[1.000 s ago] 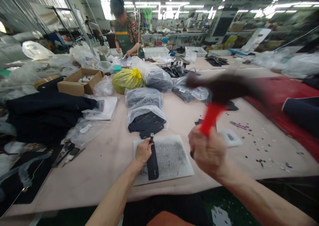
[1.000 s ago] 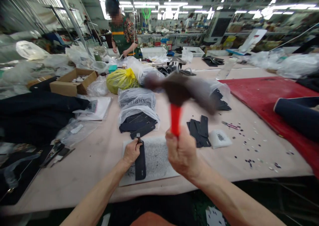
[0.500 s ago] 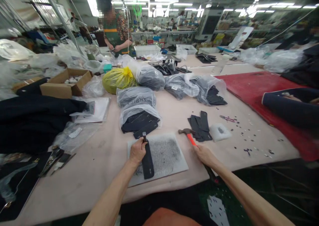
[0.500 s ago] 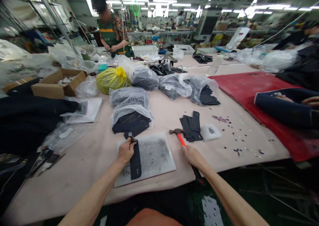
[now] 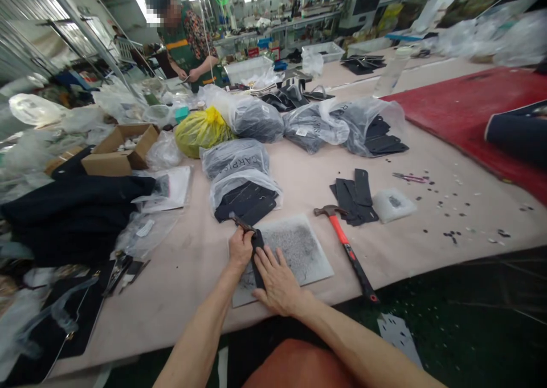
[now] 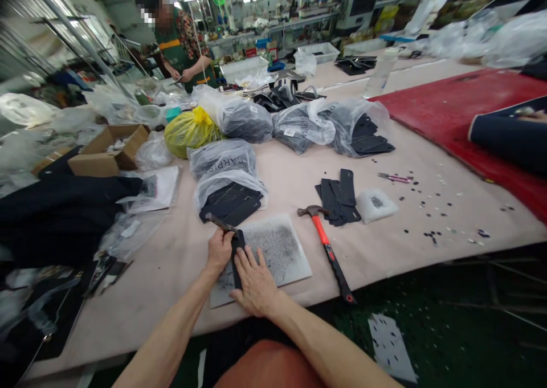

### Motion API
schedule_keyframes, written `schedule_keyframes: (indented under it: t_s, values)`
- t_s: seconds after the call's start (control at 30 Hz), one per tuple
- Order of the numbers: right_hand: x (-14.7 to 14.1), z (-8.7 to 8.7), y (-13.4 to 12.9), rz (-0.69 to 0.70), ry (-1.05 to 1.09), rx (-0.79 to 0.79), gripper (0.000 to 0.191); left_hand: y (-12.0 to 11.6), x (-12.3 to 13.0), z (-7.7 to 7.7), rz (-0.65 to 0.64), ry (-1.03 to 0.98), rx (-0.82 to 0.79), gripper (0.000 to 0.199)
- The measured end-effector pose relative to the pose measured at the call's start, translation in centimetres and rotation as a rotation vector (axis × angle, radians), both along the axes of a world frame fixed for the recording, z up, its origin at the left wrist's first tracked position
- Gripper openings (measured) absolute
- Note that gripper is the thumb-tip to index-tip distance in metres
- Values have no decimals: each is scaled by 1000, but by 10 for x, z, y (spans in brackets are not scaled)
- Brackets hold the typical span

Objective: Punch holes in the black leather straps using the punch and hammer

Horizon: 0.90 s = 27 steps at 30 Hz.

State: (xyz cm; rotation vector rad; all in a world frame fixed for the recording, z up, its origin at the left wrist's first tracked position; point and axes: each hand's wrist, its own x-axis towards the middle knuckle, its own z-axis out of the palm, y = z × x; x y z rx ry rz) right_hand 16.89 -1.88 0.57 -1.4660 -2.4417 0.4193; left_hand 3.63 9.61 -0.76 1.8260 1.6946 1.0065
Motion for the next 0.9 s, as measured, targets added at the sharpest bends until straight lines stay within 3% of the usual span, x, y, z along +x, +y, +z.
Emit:
schedule_keyframes:
  t_s: [0.13, 0.27, 0.4, 0.47, 0.6, 0.73, 0.9]
  values:
    - [9, -1, 2, 19, 16, -11, 85, 5, -11, 11, 147, -202, -44, 24]
    - [16, 2, 7, 61, 30, -18, 86, -15, -19, 18, 67, -114, -37, 21]
    - [23, 8, 20, 109, 54, -2, 87, -42, -15, 13, 7, -166, -80, 22]
    - [28, 11, 31, 106, 88, 1, 77, -50, -11, 7, 20, -198, -90, 24]
    - [36, 14, 64, 30, 163, -36, 34, -52, -8, -2, 67, -178, -78, 24]
    - [33, 13, 102, -102, 79, -55, 28, -53, -7, -7, 19, -133, -43, 24]
    - [17, 10, 129, -89, -2, -33, 23, -57, -5, -10, -66, -77, -14, 25]
